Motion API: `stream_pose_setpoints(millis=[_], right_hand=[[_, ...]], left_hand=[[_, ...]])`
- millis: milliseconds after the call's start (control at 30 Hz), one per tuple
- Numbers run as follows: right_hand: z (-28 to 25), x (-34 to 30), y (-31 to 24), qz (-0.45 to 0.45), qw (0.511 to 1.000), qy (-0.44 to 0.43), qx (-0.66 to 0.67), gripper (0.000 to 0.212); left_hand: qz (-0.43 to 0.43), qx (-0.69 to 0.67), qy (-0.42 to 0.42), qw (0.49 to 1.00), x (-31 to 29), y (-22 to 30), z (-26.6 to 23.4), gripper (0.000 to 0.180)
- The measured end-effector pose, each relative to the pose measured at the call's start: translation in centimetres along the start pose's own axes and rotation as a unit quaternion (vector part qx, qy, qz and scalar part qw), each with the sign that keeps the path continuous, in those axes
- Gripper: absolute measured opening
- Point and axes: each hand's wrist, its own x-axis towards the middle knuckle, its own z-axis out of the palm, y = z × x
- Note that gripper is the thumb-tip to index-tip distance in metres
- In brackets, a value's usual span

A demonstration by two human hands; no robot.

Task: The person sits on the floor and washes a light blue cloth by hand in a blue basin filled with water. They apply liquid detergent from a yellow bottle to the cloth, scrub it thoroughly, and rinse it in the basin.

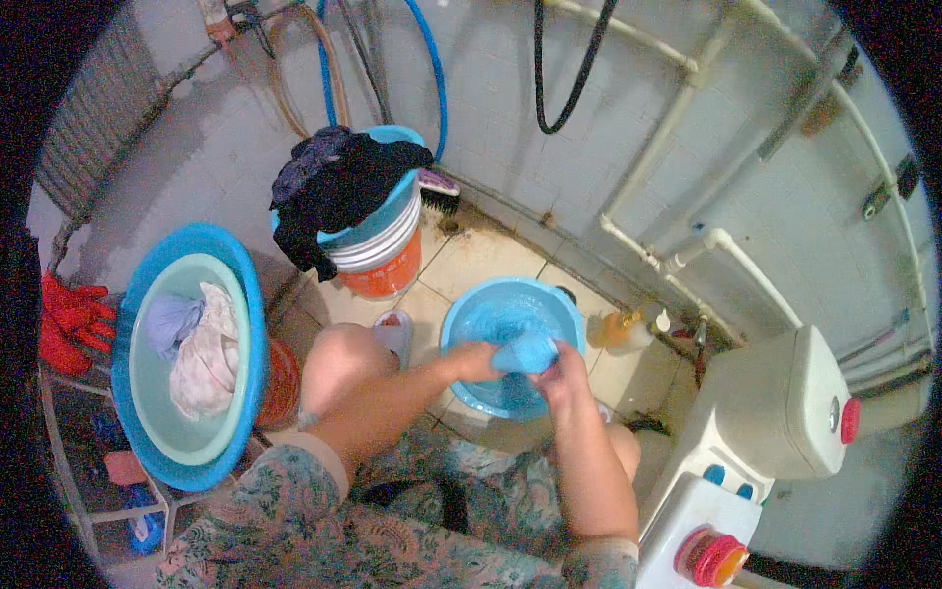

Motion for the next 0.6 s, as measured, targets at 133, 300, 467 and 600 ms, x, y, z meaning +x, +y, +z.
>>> stream_pose_setpoints(millis=[133, 300, 467, 600], right_hand=[[0.6, -0.6, -0.4, -0.011, 0.998, 0.021, 0.054, 0.035], [1.1, -2.6, -3.3, -0.033, 0.996, -0.032, 0.080, 0.035], [1.4, -1.5, -3.2, -0.027, 0.997, -0.026, 0.073, 0.032], [1.7, -0.7, -3.5, -0.023, 0.993, -0.010, 0.118, 0.033]], left_hand=[[0.059, -0.065, 0.135, 0.987, 0.5, -1.3, 0.7, 0.043], [0.108, -0.208, 0.057, 0.970, -0.5, -0.5, -2.1, 0.052], [0.024, 0.026, 0.115, 0.993, 0.6, -2.4, -0.3, 0.054], [0.041, -0.037, 0.343, 0.938, 1.6, -2.8, -1.0, 0.041]])
